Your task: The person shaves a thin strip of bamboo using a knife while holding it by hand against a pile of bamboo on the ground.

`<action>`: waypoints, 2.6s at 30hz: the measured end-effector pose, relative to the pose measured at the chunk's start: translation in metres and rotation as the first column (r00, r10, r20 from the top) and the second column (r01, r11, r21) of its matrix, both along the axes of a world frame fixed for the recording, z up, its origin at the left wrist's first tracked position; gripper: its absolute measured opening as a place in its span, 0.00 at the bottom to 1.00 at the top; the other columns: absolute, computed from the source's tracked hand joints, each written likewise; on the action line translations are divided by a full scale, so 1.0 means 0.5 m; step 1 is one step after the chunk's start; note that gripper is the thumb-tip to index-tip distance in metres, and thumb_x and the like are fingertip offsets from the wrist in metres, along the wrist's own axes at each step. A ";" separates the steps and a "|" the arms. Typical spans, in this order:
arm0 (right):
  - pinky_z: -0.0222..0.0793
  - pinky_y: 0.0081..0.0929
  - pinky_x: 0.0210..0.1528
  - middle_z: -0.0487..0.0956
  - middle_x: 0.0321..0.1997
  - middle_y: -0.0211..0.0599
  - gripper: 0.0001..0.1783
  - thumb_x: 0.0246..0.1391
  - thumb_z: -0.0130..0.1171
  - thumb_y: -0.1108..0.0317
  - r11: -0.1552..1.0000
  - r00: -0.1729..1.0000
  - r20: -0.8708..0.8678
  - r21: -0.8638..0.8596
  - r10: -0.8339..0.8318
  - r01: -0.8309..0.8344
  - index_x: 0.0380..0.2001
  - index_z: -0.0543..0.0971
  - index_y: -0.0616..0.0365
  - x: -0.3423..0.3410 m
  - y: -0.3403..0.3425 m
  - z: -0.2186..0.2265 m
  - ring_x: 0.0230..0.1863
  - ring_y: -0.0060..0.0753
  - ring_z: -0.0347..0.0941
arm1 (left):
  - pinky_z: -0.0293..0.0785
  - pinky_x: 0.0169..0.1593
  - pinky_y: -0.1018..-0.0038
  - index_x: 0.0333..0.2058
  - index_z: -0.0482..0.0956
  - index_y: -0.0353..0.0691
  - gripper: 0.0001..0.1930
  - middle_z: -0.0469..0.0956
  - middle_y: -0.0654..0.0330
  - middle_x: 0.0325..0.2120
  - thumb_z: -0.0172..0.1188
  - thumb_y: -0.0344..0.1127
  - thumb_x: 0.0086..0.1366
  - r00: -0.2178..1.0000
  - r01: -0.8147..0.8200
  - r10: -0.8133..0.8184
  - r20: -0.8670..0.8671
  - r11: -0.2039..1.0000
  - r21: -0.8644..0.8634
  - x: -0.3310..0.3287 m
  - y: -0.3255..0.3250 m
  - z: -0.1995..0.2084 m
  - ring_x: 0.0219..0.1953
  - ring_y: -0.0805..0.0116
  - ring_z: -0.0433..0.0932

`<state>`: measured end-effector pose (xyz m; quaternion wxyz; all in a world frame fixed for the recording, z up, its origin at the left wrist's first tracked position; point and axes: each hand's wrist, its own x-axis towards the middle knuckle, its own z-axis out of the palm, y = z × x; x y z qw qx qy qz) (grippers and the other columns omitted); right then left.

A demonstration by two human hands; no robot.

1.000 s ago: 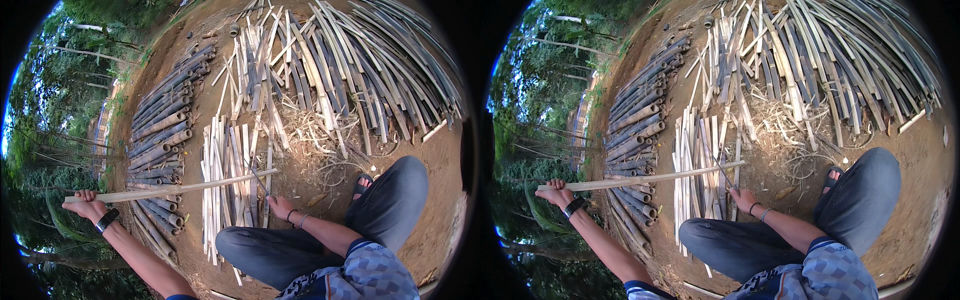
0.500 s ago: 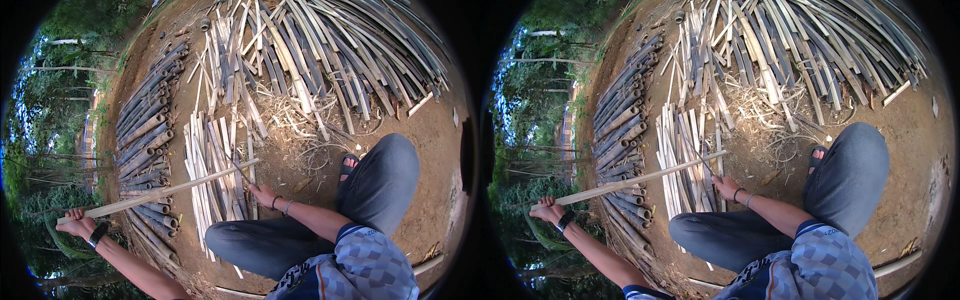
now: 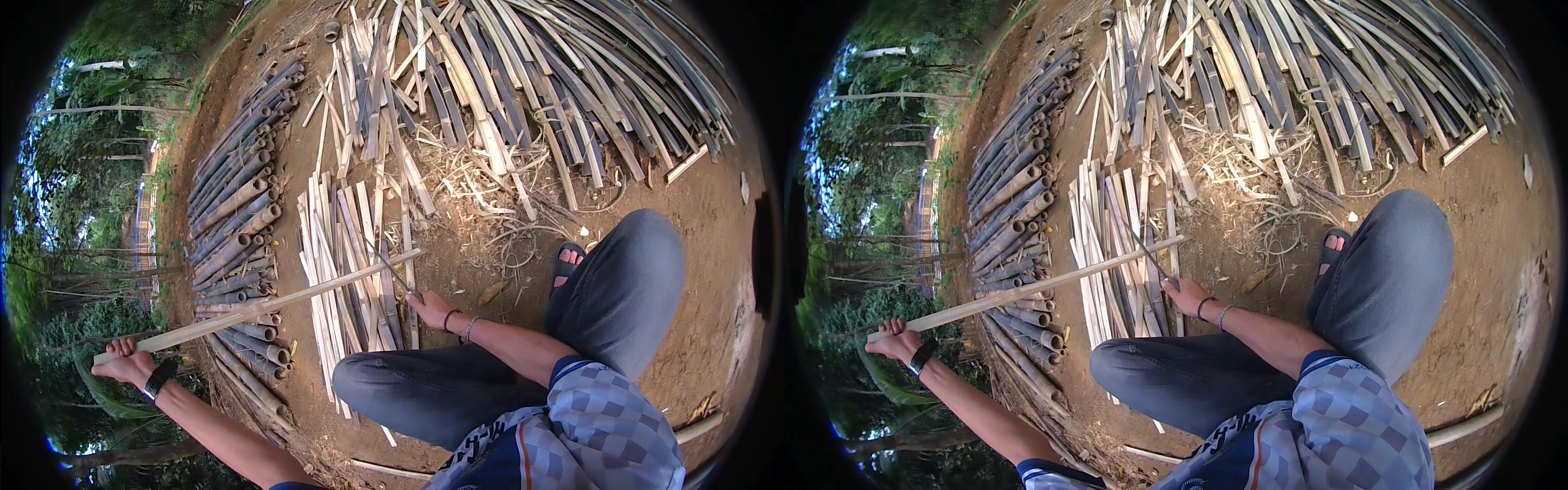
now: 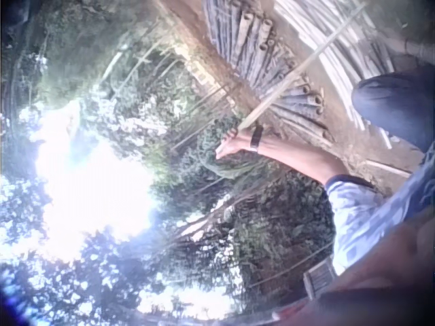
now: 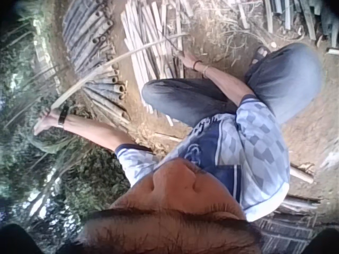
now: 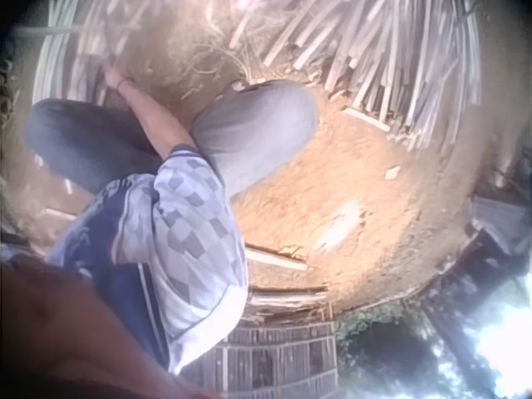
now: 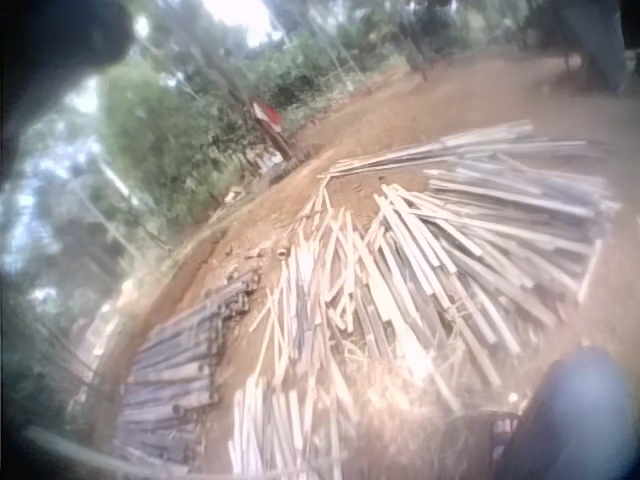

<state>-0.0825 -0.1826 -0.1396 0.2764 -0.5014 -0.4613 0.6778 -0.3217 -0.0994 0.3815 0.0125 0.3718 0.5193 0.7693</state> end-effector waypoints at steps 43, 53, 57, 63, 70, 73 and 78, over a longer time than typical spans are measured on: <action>0.68 0.46 0.36 0.75 0.24 0.56 0.30 0.60 0.44 0.42 0.915 0.976 -0.141 0.389 0.168 -0.102 0.37 0.72 0.65 -0.034 -0.001 0.173 0.32 0.57 0.75 | 0.45 0.14 0.80 0.18 0.57 0.45 0.34 0.52 0.67 0.10 0.28 0.72 0.63 0.998 0.059 -0.059 -0.019 0.998 0.022 0.034 0.022 0.004 0.11 0.77 0.48; 0.67 0.46 0.36 0.77 0.25 0.54 0.32 0.60 0.42 0.41 0.987 0.993 0.006 0.108 -0.118 0.117 0.30 0.75 0.64 -0.034 -0.015 -0.028 0.33 0.57 0.75 | 0.43 0.15 0.78 0.19 0.56 0.45 0.35 0.52 0.66 0.11 0.26 0.73 0.62 0.998 0.062 -0.062 -0.002 0.998 0.016 0.013 0.033 0.000 0.11 0.75 0.47; 0.67 0.45 0.37 0.76 0.28 0.55 0.31 0.60 0.42 0.41 0.957 0.979 -0.153 0.274 0.137 -0.092 0.31 0.73 0.63 -0.033 0.014 0.136 0.34 0.56 0.74 | 0.44 0.15 0.78 0.19 0.56 0.44 0.34 0.52 0.66 0.11 0.27 0.72 0.62 0.998 0.052 -0.051 -0.034 0.999 0.003 0.009 0.016 0.010 0.11 0.75 0.48; 0.67 0.45 0.38 0.77 0.29 0.56 0.31 0.60 0.43 0.42 0.981 0.997 -0.036 0.177 -0.072 0.077 0.32 0.76 0.64 -0.003 -0.042 -0.053 0.37 0.56 0.75 | 0.46 0.16 0.80 0.19 0.57 0.45 0.34 0.52 0.67 0.10 0.27 0.72 0.63 0.998 0.060 -0.059 -0.023 0.998 0.026 0.038 0.019 0.002 0.11 0.76 0.47; 0.67 0.44 0.38 0.77 0.28 0.56 0.33 0.60 0.41 0.41 0.999 0.998 0.040 0.018 -0.051 0.050 0.31 0.76 0.66 0.001 -0.004 -0.056 0.35 0.56 0.75 | 0.45 0.15 0.78 0.19 0.55 0.44 0.32 0.51 0.67 0.10 0.29 0.69 0.64 0.998 0.065 -0.065 -0.011 0.997 0.029 0.028 0.032 -0.009 0.11 0.75 0.48; 0.65 0.42 0.33 0.74 0.22 0.53 0.32 0.60 0.43 0.42 0.981 0.988 -0.155 0.193 0.026 0.005 0.27 0.73 0.65 -0.010 0.015 0.088 0.27 0.52 0.71 | 0.45 0.15 0.80 0.19 0.57 0.45 0.34 0.52 0.67 0.10 0.28 0.71 0.63 0.996 0.084 -0.083 -0.028 0.996 0.017 0.023 0.023 -0.002 0.11 0.76 0.48; 0.67 0.42 0.39 0.77 0.28 0.54 0.34 0.60 0.40 0.39 0.918 0.965 -0.146 0.367 0.216 -0.150 0.35 0.75 0.65 -0.008 0.026 0.112 0.35 0.56 0.74 | 0.46 0.15 0.81 0.19 0.58 0.45 0.35 0.53 0.67 0.10 0.27 0.73 0.62 0.994 0.105 -0.105 -0.019 0.994 0.008 0.014 0.033 -0.015 0.11 0.77 0.49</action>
